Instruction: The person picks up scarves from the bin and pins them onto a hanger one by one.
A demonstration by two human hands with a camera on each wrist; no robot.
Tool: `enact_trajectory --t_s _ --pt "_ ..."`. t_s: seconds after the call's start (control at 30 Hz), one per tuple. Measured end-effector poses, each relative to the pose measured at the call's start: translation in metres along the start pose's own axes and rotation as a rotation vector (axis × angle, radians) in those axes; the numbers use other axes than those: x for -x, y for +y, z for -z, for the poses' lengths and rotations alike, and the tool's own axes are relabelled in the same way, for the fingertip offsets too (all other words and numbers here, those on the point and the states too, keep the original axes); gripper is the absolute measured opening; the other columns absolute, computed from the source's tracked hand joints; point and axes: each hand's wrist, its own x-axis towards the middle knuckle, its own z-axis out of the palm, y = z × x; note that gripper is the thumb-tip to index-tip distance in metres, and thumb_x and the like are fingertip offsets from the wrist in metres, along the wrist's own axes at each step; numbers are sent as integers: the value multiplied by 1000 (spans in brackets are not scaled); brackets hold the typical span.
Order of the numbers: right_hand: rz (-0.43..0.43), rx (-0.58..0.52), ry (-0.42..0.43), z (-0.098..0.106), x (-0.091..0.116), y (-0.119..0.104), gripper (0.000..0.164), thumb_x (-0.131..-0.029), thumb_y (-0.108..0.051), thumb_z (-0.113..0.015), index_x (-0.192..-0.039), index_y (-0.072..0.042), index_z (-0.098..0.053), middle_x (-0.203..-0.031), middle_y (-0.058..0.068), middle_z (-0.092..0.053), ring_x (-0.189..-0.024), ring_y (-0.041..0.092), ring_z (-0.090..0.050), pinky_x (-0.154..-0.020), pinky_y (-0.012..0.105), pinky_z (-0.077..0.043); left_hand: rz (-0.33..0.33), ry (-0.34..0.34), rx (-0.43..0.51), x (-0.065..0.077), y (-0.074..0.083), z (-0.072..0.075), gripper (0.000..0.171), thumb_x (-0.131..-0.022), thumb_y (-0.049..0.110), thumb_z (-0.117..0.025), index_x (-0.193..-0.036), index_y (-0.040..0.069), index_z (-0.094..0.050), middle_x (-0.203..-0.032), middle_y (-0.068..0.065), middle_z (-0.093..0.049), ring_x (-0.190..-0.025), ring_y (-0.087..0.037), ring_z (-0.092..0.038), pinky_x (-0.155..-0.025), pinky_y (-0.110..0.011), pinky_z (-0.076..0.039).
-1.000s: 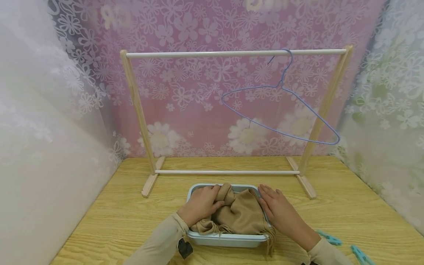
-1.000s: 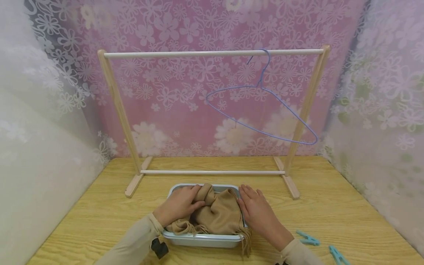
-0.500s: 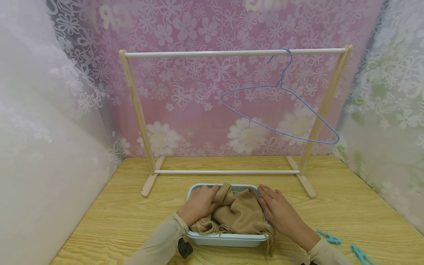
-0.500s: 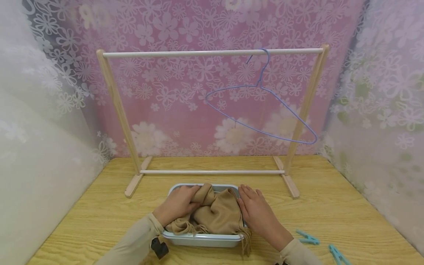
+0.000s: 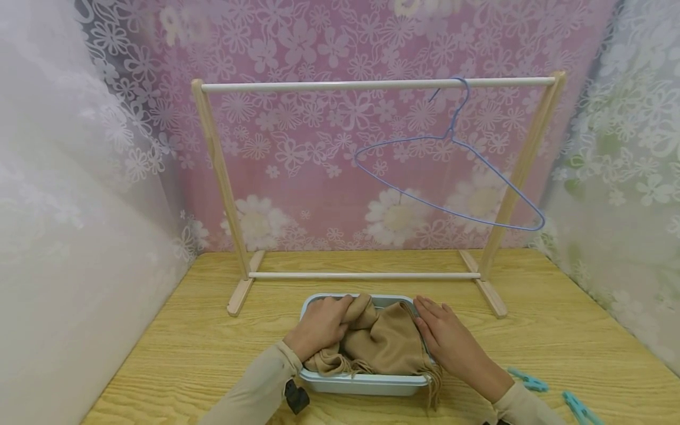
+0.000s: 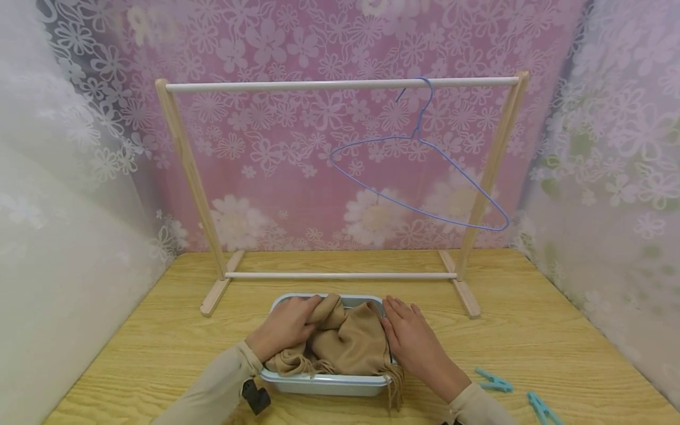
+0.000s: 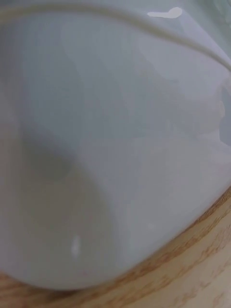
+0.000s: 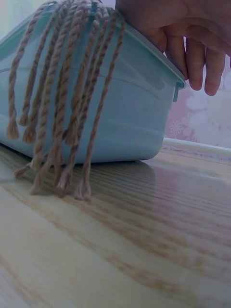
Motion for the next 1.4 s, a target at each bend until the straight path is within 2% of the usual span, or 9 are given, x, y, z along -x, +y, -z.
enact_trajectory --t_s 0.23,0.5,0.77,1.07,1.3,1.4 --pt "-14 -10 -10 1 1 0 38 -99 -9 -50 -131 12 -51 -133 28 -52 -125 41 -50 -99 65 -36 -6 35 8 -1 -1 1 19 -84 16 -72 -93 11 -56 -64 -2 -58 -52 -15 -56 -46 -27 -43" --pt "1 -14 4 0 1 0 37 -99 -8 -51 -129 13 -52 -132 28 -53 -123 42 -52 -99 64 -37 -1 158 137 -2 -3 6 21 -80 13 -72 -88 10 -52 -60 1 -54 -51 -11 -50 -45 -22 -38" --pt "25 -7 22 0 0 1 32 -98 -6 -51 -123 13 -57 -132 28 -53 -121 42 -53 -97 65 -38 9 292 204 -7 -1 21 29 -75 9 -71 -101 9 -59 -66 -1 -61 -54 -13 -56 -50 -26 -45" --pt "25 -11 28 0 0 0 29 -98 -6 -52 -120 11 -60 -131 26 -55 -121 41 -53 -97 65 -38 3 331 243 -10 -3 28 25 -76 12 -74 -95 8 -57 -63 -1 -59 -51 -9 -51 -50 -20 -42" --pt "30 -31 36 -2 2 3 14 -97 -4 -52 -99 2 -66 -129 28 -56 -119 42 -54 -96 68 -37 6 370 331 -15 -5 39 22 -80 9 -72 -100 7 -62 -66 -3 -62 -53 -7 -50 -52 -18 -43" --pt "26 -36 35 -2 3 3 16 -97 -3 -52 -103 4 -65 -129 28 -56 -120 43 -53 -96 68 -36 6 383 362 -16 -7 43 20 -81 8 -71 -98 7 -61 -65 -2 -60 -52 -6 -48 -52 -18 -42"
